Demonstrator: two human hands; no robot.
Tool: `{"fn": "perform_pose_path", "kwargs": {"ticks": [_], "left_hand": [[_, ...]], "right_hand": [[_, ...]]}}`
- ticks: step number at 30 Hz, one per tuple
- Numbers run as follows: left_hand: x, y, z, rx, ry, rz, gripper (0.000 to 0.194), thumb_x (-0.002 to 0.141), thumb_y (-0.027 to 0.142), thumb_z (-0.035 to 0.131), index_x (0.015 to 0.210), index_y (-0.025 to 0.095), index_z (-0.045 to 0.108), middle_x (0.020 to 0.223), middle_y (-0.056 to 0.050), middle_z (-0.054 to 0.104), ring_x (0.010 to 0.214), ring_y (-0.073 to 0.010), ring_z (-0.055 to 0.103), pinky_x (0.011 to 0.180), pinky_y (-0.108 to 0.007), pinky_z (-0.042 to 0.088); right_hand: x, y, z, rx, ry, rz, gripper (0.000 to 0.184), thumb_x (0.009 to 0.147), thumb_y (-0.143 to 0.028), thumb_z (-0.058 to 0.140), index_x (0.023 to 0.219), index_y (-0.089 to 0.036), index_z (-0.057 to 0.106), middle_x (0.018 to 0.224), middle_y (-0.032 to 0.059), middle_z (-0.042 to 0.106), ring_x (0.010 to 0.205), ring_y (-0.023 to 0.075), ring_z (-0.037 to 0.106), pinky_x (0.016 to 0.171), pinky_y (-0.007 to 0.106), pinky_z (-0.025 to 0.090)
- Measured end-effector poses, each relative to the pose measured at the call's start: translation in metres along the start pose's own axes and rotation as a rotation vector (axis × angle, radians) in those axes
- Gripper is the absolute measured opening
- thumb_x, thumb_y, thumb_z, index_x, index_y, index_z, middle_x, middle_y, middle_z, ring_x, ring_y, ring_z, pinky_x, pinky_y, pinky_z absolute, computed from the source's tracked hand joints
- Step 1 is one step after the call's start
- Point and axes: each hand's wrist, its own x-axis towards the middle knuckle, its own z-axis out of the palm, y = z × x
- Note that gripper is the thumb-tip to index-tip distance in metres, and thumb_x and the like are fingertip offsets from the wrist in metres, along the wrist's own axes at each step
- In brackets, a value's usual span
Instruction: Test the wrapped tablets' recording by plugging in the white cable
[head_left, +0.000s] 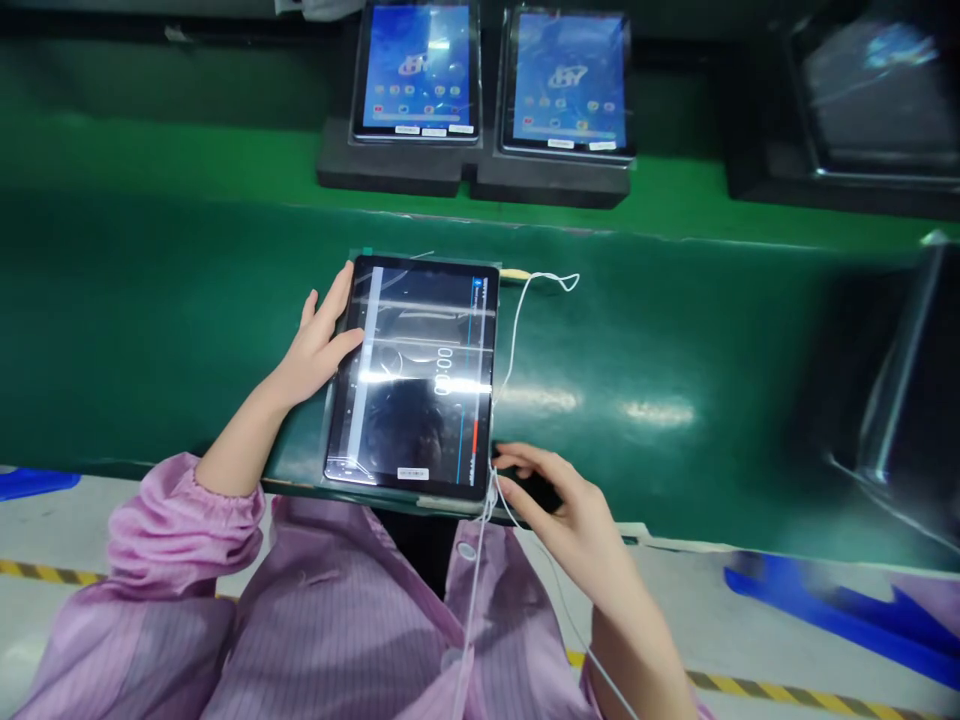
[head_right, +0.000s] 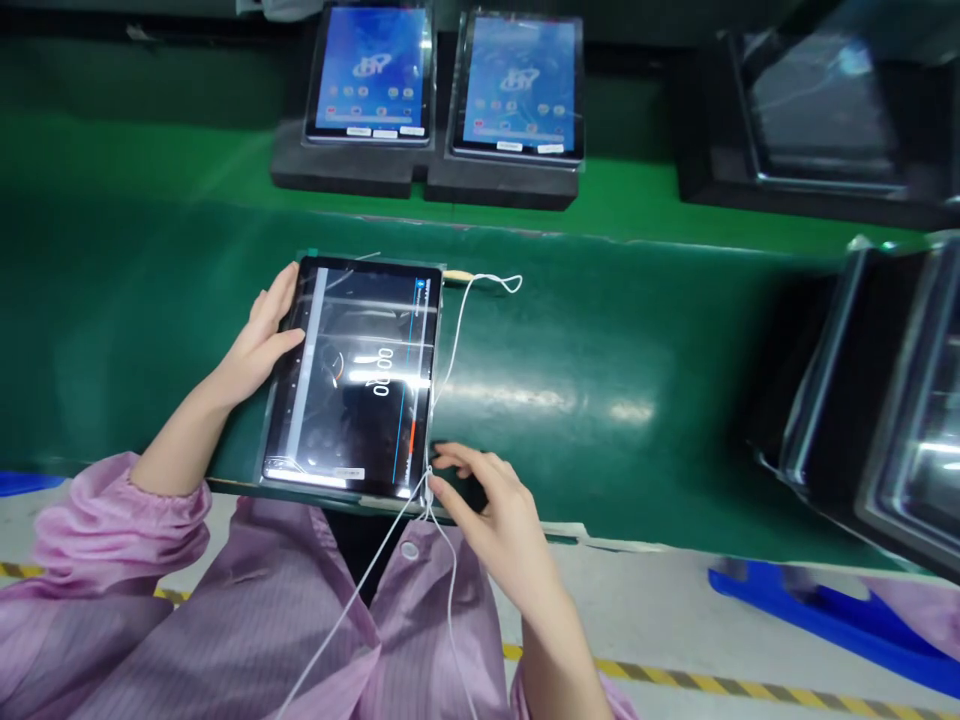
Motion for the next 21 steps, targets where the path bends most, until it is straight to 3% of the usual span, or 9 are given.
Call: {"fn": "perform_pose_path", "kwargs": {"ticks": [3,6,9,11,13,15,17,19,21], "left_hand": [[0.001,-0.008,0.0,-0.005,0.031,0.031,0.075,0.1,0.039,0.047,0.165,0.025,0.012,0.172,-0.009,0.014,0.16,-0.0302,0.013,0.128,-0.058,-0.004],[-0.005,-0.003,0.0,0.043,0.148,0.08,0.071,0.098,0.042,0.052,0.162,0.023,0.025,0.171,-0.011,0.02,0.159,-0.0307,0.018,0.13,-0.054,0.01],[-0.022,0.032,0.006,0.198,0.362,0.149,0.049,0.097,0.034,0.055,0.145,0.022,0.053,0.157,-0.011,0.05,0.151,-0.0304,0.039,0.126,-0.054,0.025],[-0.038,0.069,0.017,0.208,0.439,0.224,0.026,0.097,0.025,0.055,0.118,0.021,0.069,0.125,-0.007,0.073,0.125,-0.025,0.064,0.112,-0.045,0.044],[-0.052,0.108,0.035,0.008,0.312,0.235,0.019,0.098,0.022,0.054,0.097,0.021,0.073,0.098,-0.003,0.077,0.095,-0.0175,0.071,0.089,-0.033,0.053],[-0.057,0.139,0.059,-0.23,-0.07,0.06,0.024,0.1,0.03,0.054,0.091,0.02,0.074,0.088,-0.001,0.076,0.078,-0.0147,0.068,0.073,-0.028,0.052],[-0.051,0.158,0.082,-0.457,-0.327,-0.139,0.029,0.1,0.035,0.055,0.087,0.019,0.074,0.082,-0.002,0.073,0.07,-0.0136,0.064,0.066,-0.027,0.048],[-0.039,0.168,0.1,-0.72,-0.383,-0.278,0.024,0.098,0.029,0.059,0.085,0.017,0.075,0.086,-0.003,0.074,0.077,-0.0134,0.065,0.073,-0.026,0.05],[-0.025,0.172,0.108,-1.035,-0.324,-0.416,0.022,0.098,0.021,0.059,0.082,0.015,0.073,0.091,-0.006,0.074,0.088,-0.0151,0.068,0.087,-0.029,0.052]], "right_hand": [[0.002,-0.003,0.01,0.085,0.013,-0.001,0.033,0.1,-0.039,0.062,0.13,-0.026,0.063,0.096,0.0037,0.073,0.076,0.02,0.065,0.073,0.036,0.053],[0.006,-0.009,0.016,0.134,0.097,-0.052,0.012,0.098,-0.033,0.066,0.102,-0.026,0.074,0.09,0.0034,0.069,0.076,0.0189,0.064,0.072,0.034,0.051],[0.008,-0.012,0.011,0.241,0.227,-0.072,0.009,0.093,-0.028,0.071,0.085,-0.025,0.075,0.091,0.0043,0.069,0.081,0.0192,0.066,0.068,0.03,0.051],[0.005,-0.013,0.002,0.319,0.278,-0.08,0.006,0.089,-0.025,0.075,0.084,-0.025,0.077,0.088,0.0036,0.071,0.079,0.0185,0.067,0.064,0.029,0.051],[-0.001,-0.015,-0.006,0.398,0.341,-0.081,0.006,0.086,-0.022,0.079,0.08,-0.025,0.077,0.084,0.0029,0.071,0.072,0.0171,0.066,0.057,0.026,0.05],[-0.007,-0.019,-0.011,0.446,0.419,-0.093,0.007,0.084,-0.023,0.081,0.078,-0.024,0.077,0.08,0.0029,0.071,0.065,0.0157,0.066,0.048,0.024,0.047],[-0.013,-0.023,-0.012,0.452,0.486,-0.136,0.008,0.085,-0.025,0.082,0.079,-0.024,0.076,0.081,0.0035,0.073,0.066,0.0165,0.068,0.049,0.024,0.051],[-0.019,-0.025,-0.012,0.471,0.548,-0.191,0.012,0.089,-0.028,0.08,0.081,-0.023,0.073,0.083,0.0039,0.076,0.076,0.02,0.074,0.064,0.031,0.062],[-0.027,-0.024,-0.014,0.538,0.614,-0.245,0.014,0.095,-0.031,0.074,0.086,-0.022,0.067,0.086,0.0036,0.078,0.084,0.0228,0.077,0.079,0.041,0.065]]}}
